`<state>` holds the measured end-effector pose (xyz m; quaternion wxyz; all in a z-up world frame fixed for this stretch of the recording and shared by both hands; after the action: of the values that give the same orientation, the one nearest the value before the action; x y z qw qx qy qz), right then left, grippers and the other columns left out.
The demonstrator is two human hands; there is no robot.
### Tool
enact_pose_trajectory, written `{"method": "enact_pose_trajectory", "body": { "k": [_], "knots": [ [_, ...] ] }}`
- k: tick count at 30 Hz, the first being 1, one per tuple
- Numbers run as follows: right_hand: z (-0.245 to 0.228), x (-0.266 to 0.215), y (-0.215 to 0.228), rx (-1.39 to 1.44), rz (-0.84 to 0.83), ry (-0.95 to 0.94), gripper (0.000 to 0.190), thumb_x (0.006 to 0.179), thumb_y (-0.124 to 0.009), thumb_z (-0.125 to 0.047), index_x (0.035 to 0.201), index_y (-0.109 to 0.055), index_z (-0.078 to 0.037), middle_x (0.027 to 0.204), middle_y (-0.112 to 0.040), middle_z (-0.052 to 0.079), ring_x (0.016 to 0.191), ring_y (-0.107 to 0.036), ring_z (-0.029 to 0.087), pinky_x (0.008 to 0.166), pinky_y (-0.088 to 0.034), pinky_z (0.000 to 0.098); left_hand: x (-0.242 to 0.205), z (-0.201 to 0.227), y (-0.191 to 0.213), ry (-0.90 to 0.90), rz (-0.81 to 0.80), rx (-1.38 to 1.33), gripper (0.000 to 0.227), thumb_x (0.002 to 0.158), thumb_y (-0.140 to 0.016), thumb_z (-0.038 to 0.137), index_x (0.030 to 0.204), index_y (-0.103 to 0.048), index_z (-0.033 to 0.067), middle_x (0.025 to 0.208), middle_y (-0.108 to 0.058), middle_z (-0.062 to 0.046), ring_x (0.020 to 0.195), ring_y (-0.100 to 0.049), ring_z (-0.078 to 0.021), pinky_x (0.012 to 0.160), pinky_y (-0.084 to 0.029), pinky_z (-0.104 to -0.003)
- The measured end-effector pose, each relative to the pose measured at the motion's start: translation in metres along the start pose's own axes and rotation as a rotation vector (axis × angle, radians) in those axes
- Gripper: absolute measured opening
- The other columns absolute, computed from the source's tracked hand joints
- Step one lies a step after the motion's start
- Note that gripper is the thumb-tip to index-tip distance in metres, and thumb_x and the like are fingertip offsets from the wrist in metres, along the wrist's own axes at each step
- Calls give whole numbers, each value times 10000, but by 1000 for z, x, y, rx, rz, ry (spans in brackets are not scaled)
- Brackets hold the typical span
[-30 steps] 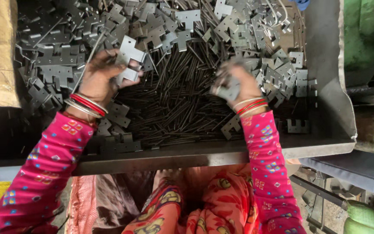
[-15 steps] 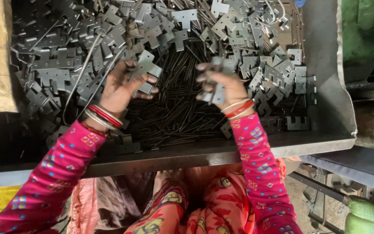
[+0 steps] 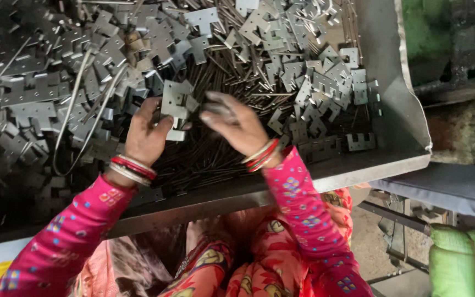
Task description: The person sorts through a large pile of metal hinges and pins in a metal bin, picking up and separating the components by hand. The task involves repeatedly handling the hardware to organize or separate the parts.
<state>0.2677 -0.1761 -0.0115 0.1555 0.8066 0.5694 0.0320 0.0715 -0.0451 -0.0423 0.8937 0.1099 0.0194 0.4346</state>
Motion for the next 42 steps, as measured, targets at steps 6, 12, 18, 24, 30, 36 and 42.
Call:
{"method": "enact_pose_trajectory", "body": {
  "k": [6,12,18,24,30,36,42],
  "knots": [
    [12,-7,99,-1274,82,-195,585,752,-843,-517,1078,-675,-60,1093,-679,214,1077,-631,414,849,-535,533,9,-20,-15,-73,20,-144,373,912,-652,40,1271,-589,-41,1193,-708,-151,1115,-669,-214,941,-512,-340],
    [48,-4,111,-1410,-21,-116,649,679,-883,-475,1114,-641,-58,1054,-689,185,1066,-643,409,843,-547,524,6,36,-1,-11,-39,-135,324,930,-610,45,1249,-596,-13,1031,-714,-122,933,-676,-183,849,-542,-342],
    [44,-6,109,-1270,37,-149,611,665,-892,-460,1092,-644,-100,1042,-689,178,1038,-649,412,888,-502,569,-8,101,107,-441,301,341,277,975,-578,-92,1219,-616,33,1109,-694,-128,1043,-704,-277,898,-567,-375],
    [44,-5,101,-1211,46,-59,663,651,-894,-435,1117,-591,-75,1053,-703,160,1050,-654,409,887,-482,600,-4,124,256,-234,495,1049,227,1008,-572,-53,1203,-651,35,1037,-706,-142,934,-718,-294,800,-556,-384],
    [51,2,99,-1156,-10,-98,662,665,-899,-423,1123,-588,-60,1082,-698,191,1055,-646,430,875,-508,576,3,99,283,-81,471,1206,145,1040,-579,-18,1145,-672,20,1028,-709,-154,911,-712,-303,776,-553,-390],
    [20,1,87,-934,28,170,528,703,-895,-362,1057,-653,-54,1019,-689,176,971,-671,363,840,-546,486,-11,129,271,-369,447,1086,110,1072,-585,18,1087,-693,4,1018,-712,-166,888,-705,-312,752,-551,-395],
    [-10,-15,111,93,69,176,433,877,-838,-260,1207,-657,-47,1183,-662,136,1028,-672,235,902,-557,391,-20,103,138,-540,2,967,217,1007,-705,231,1165,-730,84,984,-733,-146,759,-704,-307,644,-563,-417]
  ]
}}
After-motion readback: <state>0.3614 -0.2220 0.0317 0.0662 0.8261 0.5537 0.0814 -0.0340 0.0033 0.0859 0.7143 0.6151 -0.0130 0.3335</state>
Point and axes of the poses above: each hand's wrist, its own x-axis towards the middle knuckle, its own y-axis out of the back of the hand, z = x × y, the point moved 3 cm from there along x, towards the middle knuckle
